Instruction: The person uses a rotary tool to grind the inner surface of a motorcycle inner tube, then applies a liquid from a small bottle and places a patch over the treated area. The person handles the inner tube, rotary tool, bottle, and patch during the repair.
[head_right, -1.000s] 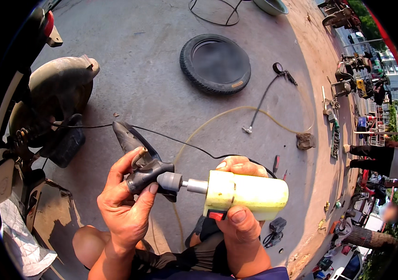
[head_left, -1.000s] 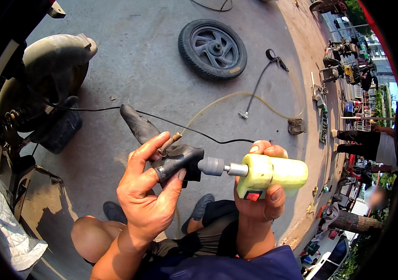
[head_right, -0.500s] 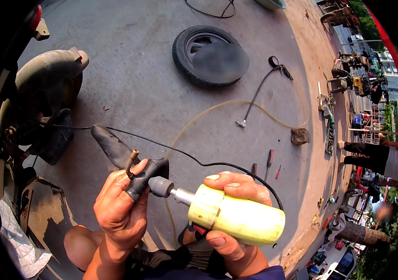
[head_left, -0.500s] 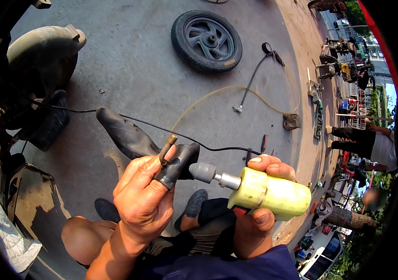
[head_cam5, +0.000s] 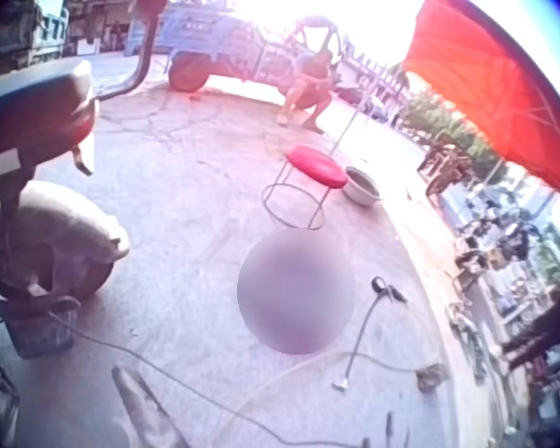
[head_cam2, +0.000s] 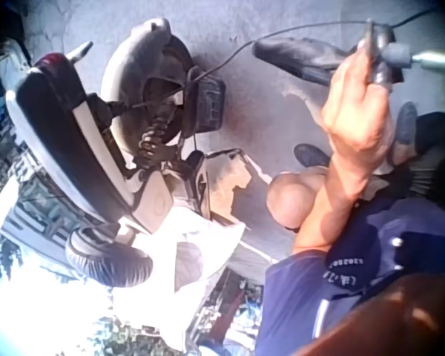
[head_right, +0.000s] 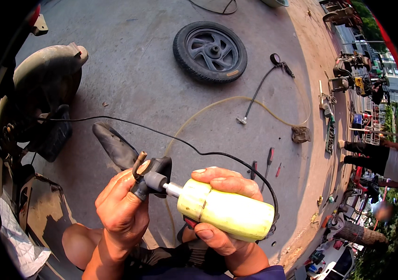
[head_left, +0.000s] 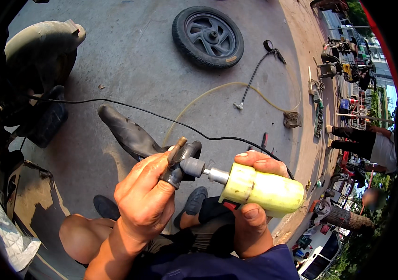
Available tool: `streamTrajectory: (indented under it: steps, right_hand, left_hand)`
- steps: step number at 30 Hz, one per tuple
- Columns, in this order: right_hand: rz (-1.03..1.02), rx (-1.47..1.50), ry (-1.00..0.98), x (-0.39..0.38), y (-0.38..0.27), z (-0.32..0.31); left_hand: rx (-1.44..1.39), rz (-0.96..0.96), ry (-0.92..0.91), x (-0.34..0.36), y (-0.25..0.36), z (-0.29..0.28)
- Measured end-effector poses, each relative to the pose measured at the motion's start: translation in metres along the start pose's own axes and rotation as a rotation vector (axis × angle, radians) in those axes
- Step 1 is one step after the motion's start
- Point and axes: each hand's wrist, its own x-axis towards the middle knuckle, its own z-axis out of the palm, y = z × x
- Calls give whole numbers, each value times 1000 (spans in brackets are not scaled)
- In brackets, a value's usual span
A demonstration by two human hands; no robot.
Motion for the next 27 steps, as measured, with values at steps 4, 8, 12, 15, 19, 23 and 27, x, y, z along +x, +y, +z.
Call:
streamTrajectory:
  steps: [4,8,12,15,19,23,27]
  right_hand:
    - [-4,29,-16,0,2,3]
    - [-23,-10,-10,-1,3,4]
    - [14,7,34,-4,2,10]
    - [-20,-19,11,-4,2,8]
    - [-7,5,32,-3,3,6]
    - [-56,-7,-87,-2,3,3]
    - [-19,30,67,-1,6,6]
  left_hand:
    - [17,-22,-7,1,1,-7]
    - [-11,-27,-6,-1,-2,-6]
    - [-68,-41,15,-3,-2,-1]
    - [-71,-80,14,-4,-1,-2]
    - [-83,-73,17,-2,-1,-2]
    - [-105,-82,8,-1,1,0]
    - [-78,-67,19,-2,0,1]
